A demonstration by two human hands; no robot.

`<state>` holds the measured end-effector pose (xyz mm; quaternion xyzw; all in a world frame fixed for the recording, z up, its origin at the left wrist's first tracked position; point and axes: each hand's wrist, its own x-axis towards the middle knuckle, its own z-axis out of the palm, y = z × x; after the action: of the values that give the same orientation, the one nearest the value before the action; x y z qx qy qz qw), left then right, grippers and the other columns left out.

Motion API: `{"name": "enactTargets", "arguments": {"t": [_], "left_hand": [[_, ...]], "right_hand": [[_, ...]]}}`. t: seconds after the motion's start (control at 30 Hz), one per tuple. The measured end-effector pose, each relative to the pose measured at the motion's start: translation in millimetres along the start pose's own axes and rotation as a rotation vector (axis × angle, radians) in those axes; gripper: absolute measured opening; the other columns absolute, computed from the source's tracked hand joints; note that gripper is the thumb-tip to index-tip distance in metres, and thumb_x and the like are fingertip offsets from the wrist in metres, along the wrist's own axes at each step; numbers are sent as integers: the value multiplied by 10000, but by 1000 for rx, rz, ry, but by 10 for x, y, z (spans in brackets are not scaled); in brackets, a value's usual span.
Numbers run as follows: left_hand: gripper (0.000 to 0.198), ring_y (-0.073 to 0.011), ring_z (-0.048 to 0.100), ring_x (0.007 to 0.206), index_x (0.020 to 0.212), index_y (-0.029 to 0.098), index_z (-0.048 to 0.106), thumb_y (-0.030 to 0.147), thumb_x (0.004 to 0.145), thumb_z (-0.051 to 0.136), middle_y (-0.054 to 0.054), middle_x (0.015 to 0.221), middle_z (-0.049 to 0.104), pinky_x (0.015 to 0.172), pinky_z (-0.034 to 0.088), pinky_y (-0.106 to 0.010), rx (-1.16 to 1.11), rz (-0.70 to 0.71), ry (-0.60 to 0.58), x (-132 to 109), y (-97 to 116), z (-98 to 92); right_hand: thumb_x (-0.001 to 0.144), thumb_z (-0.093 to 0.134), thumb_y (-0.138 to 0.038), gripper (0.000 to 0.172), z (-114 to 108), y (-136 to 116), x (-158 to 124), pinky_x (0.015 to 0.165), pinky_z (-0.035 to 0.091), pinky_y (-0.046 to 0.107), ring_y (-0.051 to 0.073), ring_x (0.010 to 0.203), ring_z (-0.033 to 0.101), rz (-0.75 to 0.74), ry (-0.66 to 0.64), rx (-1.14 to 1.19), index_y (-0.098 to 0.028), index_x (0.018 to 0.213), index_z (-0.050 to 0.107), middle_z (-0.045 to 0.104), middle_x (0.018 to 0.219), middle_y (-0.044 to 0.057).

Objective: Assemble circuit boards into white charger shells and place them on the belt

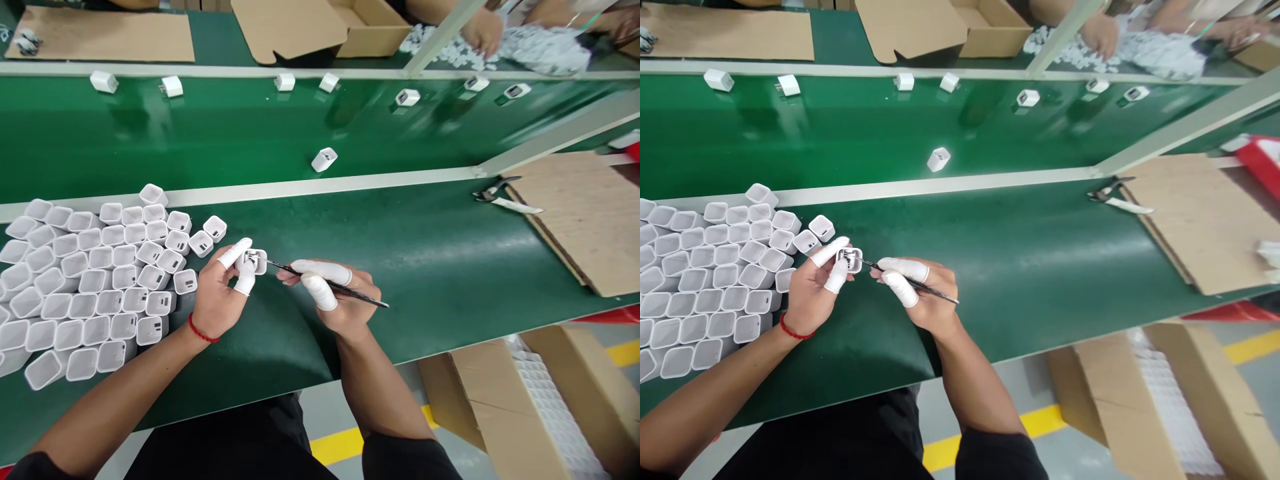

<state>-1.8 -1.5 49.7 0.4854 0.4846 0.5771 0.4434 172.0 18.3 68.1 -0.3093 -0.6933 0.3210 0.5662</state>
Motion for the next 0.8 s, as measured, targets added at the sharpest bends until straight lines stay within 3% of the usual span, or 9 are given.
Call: {"name": "enactTargets", "arguments": {"t": [0.3, 0.47, 0.67, 0.8], "left_hand": [[300, -218, 637, 1022, 1208, 205, 633, 231, 911, 598, -92, 1212, 573, 905, 582, -360, 88, 195, 0, 9, -66, -39], [330, -208, 624, 1054, 1227, 234, 634, 157, 910, 586, -82, 1242, 565, 929, 577, -354, 9, 193, -59, 3, -52, -52], [381, -210, 619, 1100, 1263, 253, 623, 118, 910, 579, -77, 1296, 579, 933, 577, -336, 73, 226, -51, -33, -73, -70], [380, -224, 613, 1126, 1255, 261, 633, 122, 904, 591, -71, 1309, 584, 970, 555, -356, 183, 254, -34, -50, -97, -82]], "right_hand": [[853, 662, -53, 299, 20, -19, -11, 610, 596, 315, 197, 693, 696, -228, -104, -285, -198, 1114, 666, 716, 859, 54], [885, 615, -75, 360, 9, 22, -73, 663, 602, 354, 220, 781, 688, -306, -210, -363, -157, 1234, 581, 698, 953, 108], [927, 526, -116, 265, 25, 13, -78, 695, 604, 369, 237, 845, 675, -358, -285, -446, -95, 1190, 549, 676, 974, 157], [937, 437, -105, 167, 61, -63, -45, 627, 600, 349, 233, 768, 668, -465, -342, -608, -97, 1050, 561, 679, 928, 169]]}}
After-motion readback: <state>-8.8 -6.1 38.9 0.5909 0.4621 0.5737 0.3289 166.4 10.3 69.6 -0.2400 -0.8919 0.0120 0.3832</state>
